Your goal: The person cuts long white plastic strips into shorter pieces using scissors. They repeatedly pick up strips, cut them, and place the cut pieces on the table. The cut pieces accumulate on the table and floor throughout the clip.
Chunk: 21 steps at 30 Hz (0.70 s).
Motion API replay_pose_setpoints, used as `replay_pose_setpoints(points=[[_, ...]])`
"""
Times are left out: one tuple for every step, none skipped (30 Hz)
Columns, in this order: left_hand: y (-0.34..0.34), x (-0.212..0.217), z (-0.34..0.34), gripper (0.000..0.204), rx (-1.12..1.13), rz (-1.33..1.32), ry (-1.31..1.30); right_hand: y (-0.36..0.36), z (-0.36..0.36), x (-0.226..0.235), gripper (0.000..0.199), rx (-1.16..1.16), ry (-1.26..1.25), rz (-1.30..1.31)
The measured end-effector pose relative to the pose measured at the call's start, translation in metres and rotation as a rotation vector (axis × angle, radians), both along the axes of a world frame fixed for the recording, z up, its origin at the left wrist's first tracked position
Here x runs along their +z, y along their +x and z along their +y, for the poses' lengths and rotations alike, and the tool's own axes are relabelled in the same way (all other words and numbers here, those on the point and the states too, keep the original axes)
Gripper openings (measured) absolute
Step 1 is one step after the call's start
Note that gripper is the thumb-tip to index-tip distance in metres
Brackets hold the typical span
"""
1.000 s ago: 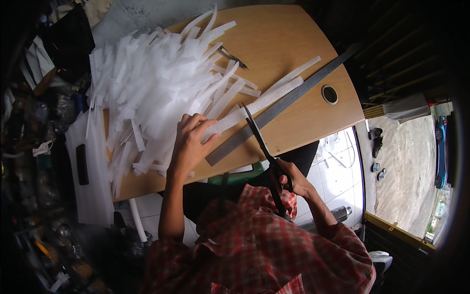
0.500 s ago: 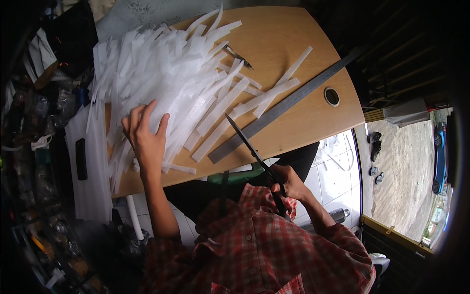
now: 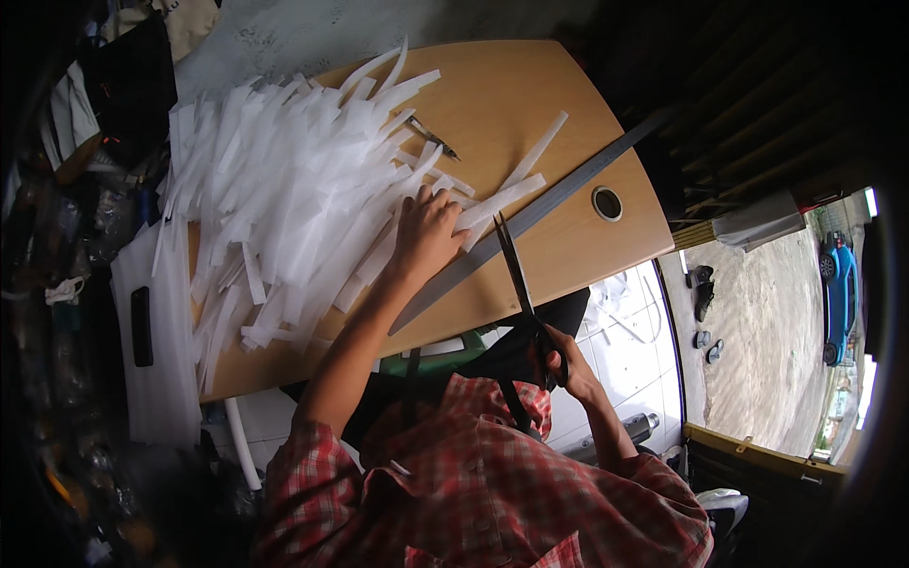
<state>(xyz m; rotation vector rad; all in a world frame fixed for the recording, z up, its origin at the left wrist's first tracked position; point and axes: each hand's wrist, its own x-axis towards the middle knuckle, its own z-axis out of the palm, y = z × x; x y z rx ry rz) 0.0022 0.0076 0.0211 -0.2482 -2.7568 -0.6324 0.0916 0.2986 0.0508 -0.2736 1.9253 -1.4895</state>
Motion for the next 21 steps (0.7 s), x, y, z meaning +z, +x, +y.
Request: replay_pose_setpoints(points=[[-0.001, -0.004, 0.001, 0.028, 0.001, -0.002, -0.005, -0.003, 0.001, 0.001, 0.102, 0.012, 0.009, 0.006], [0.0, -0.003, 0.002, 0.027, -0.003, -0.012, -0.011, -0.002, 0.003, -0.001, 0.102, 0.018, 0.017, 0.002], [0.0, -0.002, 0.003, 0.026, 0.014, -0.003, 0.012, -0.001, 0.003, -0.002, 0.102, 0.028, 0.024, -0.001], [0.002, -0.001, 0.002, 0.025, 0.033, 0.006, 0.033, -0.003, 0.004, -0.004, 0.102, 0.044, 0.042, 0.017], [0.006, 0.003, 0.0, 0.025, 0.055, 0.01, 0.053, -0.004, 0.003, -0.006, 0.102, 0.063, 0.057, 0.029], [0.01, 0.007, -0.004, 0.024, 0.051, 0.03, 0.066, -0.005, 0.002, -0.009, 0.102, 0.084, 0.072, 0.042], [0.015, 0.012, -0.009, 0.023, 0.049, 0.049, 0.079, -0.006, 0.0, -0.012, 0.102, 0.098, 0.069, 0.042], [0.019, 0.016, -0.013, 0.023, 0.044, 0.068, 0.093, -0.006, -0.001, -0.016, 0.101, 0.108, 0.066, 0.04], [0.024, 0.02, -0.017, 0.022, 0.028, 0.079, 0.084, -0.007, -0.002, -0.018, 0.101, 0.118, 0.064, 0.039], [0.028, 0.024, -0.021, 0.022, 0.012, 0.09, 0.075, -0.008, -0.004, -0.02, 0.1, 0.124, 0.051, 0.048], [0.035, 0.029, -0.026, 0.022, 0.003, 0.104, 0.063, -0.01, -0.009, -0.021, 0.099, 0.137, 0.034, 0.06], [0.042, 0.031, -0.031, 0.021, -0.034, 0.121, 0.023, -0.012, -0.013, -0.021, 0.097, 0.148, 0.018, 0.072], [0.049, 0.034, -0.035, 0.022, -0.035, 0.124, 0.005, -0.014, -0.018, -0.024, 0.095, 0.155, 0.014, 0.102], [0.054, 0.037, -0.037, 0.022, -0.038, 0.127, -0.011, -0.017, -0.024, -0.026, 0.093, 0.16, 0.012, 0.133], [0.06, 0.038, -0.039, 0.022, -0.041, 0.131, -0.027, -0.018, -0.031, -0.026, 0.091, 0.165, 0.01, 0.165], [0.066, 0.039, -0.041, 0.022, -0.015, 0.132, -0.039, -0.016, -0.037, -0.022, 0.084, 0.108, 0.002, 0.135], [0.07, 0.04, -0.044, 0.022, 0.012, 0.139, -0.049, -0.017, -0.043, -0.017, 0.081, 0.101, 0.022, 0.14], [0.074, 0.042, -0.047, 0.022, 0.039, 0.145, -0.058, -0.018, -0.049, -0.013, 0.078, 0.094, 0.041, 0.144], [0.077, 0.045, -0.052, 0.022, 0.102, 0.17, -0.076, -0.018, -0.052, -0.011, 0.076, 0.086, 0.06, 0.148], [0.08, 0.049, -0.057, 0.022, 0.165, 0.195, -0.091, -0.017, -0.051, -0.009, 0.074, 0.078, 0.024, 0.174], [0.083, 0.052, -0.063, 0.023, 0.227, 0.22, -0.106, -0.016, -0.049, -0.009, 0.072, 0.068, -0.012, 0.199]])
